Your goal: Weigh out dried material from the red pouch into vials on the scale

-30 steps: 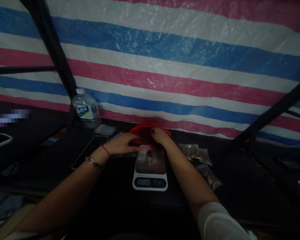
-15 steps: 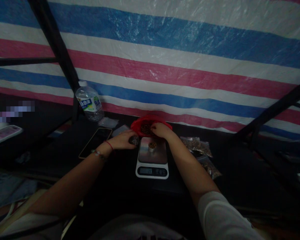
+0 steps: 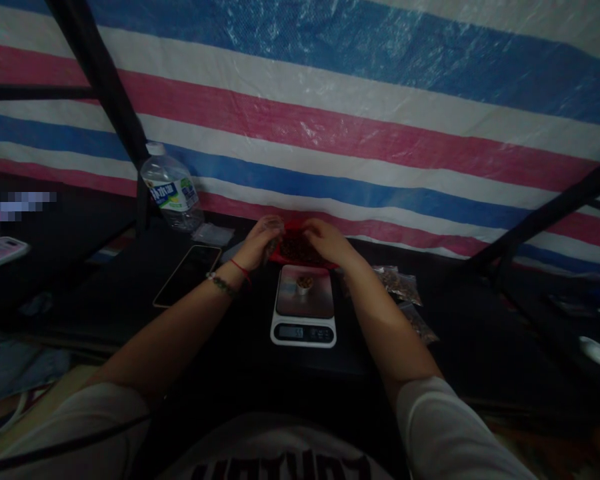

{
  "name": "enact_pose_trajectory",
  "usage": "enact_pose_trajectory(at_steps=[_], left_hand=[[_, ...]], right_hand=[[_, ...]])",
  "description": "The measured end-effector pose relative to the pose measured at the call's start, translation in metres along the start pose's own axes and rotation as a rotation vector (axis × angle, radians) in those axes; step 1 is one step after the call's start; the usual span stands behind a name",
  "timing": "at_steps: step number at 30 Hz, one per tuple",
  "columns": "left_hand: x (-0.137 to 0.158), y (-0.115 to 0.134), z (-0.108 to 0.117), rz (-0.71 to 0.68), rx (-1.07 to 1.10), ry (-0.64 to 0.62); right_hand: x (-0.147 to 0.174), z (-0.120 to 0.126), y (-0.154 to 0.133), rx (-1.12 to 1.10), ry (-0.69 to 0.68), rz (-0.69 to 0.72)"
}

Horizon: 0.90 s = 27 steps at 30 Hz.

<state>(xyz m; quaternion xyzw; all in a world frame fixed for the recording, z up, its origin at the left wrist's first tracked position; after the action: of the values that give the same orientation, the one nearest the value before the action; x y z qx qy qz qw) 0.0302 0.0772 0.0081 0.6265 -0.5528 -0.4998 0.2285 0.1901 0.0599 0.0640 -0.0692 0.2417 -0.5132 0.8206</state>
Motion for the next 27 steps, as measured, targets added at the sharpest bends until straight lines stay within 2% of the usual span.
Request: enact_pose_trajectory(at_steps=[3,6,12,15,18,20,24,27], left_hand=[[0.004,-0.013,0.009,0.001,-0.006,0.036],[0.012,-0.019,0.013,0.013,-0.074,0.018],[0.018,-0.018,0.015,-0.014,-0.266,-0.018],[0.017,-0.016,0.013,-0.062,-0.378,-0.058],[0.017,-0.013,0.013,-0.091,-0.479,-0.073],[0.018,-0.012,0.012,-0.095,-0.518,-0.081],[0.019,-0.013,0.011,-0.120,-0.552,-0.107],[0.019,-0.015,0.012,-0.149,-0.552,-0.112]], right_hand=[[0.004,0.005,-0.006,-0.056,-0.026,0.031],[0.007,0.010,-0.012,-0.083,-0.064,0.042],[0.012,0.016,-0.014,-0.050,-0.094,0.041],[0.018,0.014,-0.014,-0.051,-0.157,0.067],[0.027,0.012,-0.013,-0.078,-0.280,0.100],[0.035,0.004,-0.012,-0.089,-0.413,0.113],[0.050,-0.030,-0.008,-0.044,-0.731,0.167],[0.053,-0.050,-0.010,-0.032,-0.822,0.243]])
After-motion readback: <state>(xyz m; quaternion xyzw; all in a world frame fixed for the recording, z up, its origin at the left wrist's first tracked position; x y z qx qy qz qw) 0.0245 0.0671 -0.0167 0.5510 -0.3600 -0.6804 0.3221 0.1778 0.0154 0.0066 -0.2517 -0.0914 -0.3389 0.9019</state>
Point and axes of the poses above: each hand's wrist, its own x-axis away from the middle knuckle, its own z-axis out of the back of the hand, y = z × x, the point moved 8 cm from there along -x, towards the middle knuckle, and after that the axes turned 11 degrees about x, right-handed, at the moved point
